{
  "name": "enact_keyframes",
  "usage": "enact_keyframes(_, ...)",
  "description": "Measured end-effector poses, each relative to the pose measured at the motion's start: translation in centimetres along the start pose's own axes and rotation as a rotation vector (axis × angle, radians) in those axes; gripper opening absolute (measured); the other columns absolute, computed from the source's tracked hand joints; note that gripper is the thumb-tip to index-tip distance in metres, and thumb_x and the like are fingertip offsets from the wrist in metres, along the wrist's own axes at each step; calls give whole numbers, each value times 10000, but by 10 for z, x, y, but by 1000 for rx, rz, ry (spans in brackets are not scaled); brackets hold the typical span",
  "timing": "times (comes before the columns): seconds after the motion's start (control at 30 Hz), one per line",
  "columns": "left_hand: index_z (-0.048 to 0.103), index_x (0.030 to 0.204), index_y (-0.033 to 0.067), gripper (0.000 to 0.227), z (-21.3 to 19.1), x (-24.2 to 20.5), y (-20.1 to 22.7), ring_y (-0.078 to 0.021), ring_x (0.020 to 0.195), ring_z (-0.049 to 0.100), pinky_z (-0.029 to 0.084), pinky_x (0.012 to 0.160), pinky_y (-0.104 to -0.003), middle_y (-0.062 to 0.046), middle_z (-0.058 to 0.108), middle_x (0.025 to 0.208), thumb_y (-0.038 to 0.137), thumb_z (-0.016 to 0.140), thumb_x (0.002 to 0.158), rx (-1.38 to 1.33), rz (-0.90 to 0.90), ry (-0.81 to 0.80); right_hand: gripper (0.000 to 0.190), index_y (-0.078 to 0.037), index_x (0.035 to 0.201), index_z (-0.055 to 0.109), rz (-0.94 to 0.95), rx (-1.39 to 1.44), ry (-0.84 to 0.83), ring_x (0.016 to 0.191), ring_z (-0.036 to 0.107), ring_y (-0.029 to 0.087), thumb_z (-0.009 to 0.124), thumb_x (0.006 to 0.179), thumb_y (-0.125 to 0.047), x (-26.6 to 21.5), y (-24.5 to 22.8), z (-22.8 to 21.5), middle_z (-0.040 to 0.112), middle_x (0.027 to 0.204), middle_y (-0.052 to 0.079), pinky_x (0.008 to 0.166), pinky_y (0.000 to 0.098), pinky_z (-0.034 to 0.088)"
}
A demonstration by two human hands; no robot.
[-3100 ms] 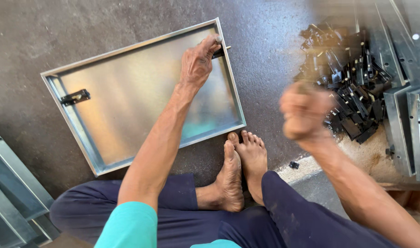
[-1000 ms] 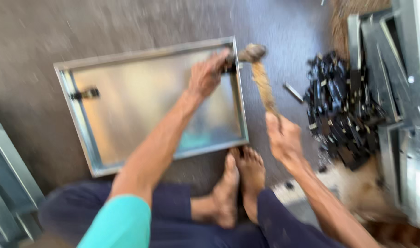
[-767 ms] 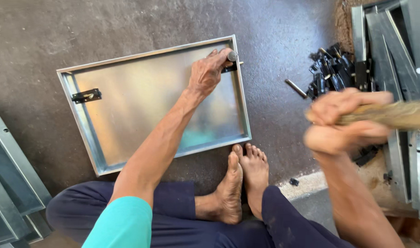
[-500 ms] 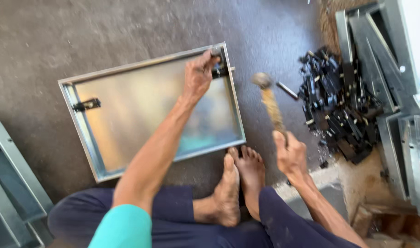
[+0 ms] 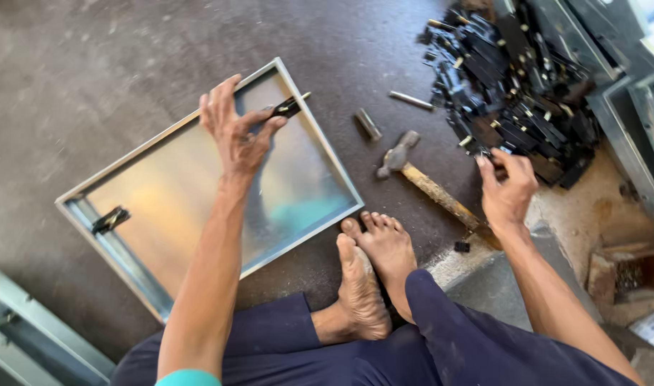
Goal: The person sits on the floor and assembles metal frames by attaching black metal brackets to the corners. They use a hammer to drive pins into the brackets, securing them to the frame. The person repeatedly picks up frames, aligns brackets, and hammers them into place.
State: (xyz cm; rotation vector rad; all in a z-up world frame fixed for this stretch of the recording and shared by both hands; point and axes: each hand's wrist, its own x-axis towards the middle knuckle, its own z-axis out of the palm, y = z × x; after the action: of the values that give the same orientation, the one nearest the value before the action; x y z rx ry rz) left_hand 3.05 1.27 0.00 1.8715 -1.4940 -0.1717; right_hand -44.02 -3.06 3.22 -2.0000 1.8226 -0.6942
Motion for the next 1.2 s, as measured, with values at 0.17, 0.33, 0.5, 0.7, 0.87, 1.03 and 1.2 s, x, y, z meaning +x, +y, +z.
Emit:
enact_keyframes(0.17, 839, 935, 180, 281, -8, 4, 12, -343, 1479, 399, 156, 1251, -579, -142, 514, 1548, 379, 958, 775, 18, -18, -49, 136, 5, 1142, 738, -60, -78, -21, 899, 696, 319, 739, 1045, -90, 7, 22, 5, 707, 1062, 195, 781, 400, 552)
enact_keyframes(0.33, 769, 1175, 110, 308, -36, -41, 37, -371, 1285, 549, 422, 1103, -531, -197, 607, 1356, 271, 833, 919, 82, -62, -67, 129, 24, 1105, 689, -131, -161, -50, 946, 657, 406, 679, 1081, -102, 6, 23, -3, 686, 1049, 238, 831, 481, 525)
enact_keyframes(0.5, 782, 1015, 114, 274, -106, -157, 87, -283, 926, 698, 546, 817, -405, -103, 740, 988, 332, 789, 851, 8, -319, -327, 120, 35, 1115, 651, -116, -12, -27, 933, 696, 341, 654, 1135, -83, -4, 35, -10, 709, 1061, 201, 825, 433, 542)
enact_keyframes(0.7, 757, 822, 82, 309, -110, -194, 94, -297, 917, 673, 536, 811, -428, -100, 711, 900, 383, 824, 807, 52, -379, -285, 111, 38, 1120, 713, -60, 82, -122, 793, 711, 191, 692, 1103, -69, -18, 34, -17, 734, 925, 140, 714, 341, 556)
enact_keyframes(0.87, 751, 763, 68, 321, -105, -200, 98, -309, 867, 641, 519, 767, -451, -94, 677, 840, 378, 825, 805, 37, -355, -178, 119, 5, 1142, 747, -4, 73, -129, 729, 674, 191, 716, 1078, -91, -16, 34, -16, 722, 874, 138, 659, 342, 536)
enact_keyframes(1.03, 781, 804, 50, 302, -136, -175, 124, -289, 768, 620, 509, 730, -426, -112, 650, 757, 347, 838, 810, 2, -452, -250, 127, -20, 1134, 748, -284, -108, -88, 988, 667, 249, 650, 1054, -2, -14, 7, -22, 738, 1083, 162, 805, 356, 556)
enact_keyframes(1.2, 811, 919, 141, 98, -201, -112, 147, -142, 712, 626, 515, 602, -303, -39, 702, 818, 231, 774, 923, -165, -262, -116, 286, -45, 1184, 708, -590, 175, -435, 962, 679, 289, 630, 922, 42, -10, -110, 50, 713, 1057, 157, 808, 373, 565)
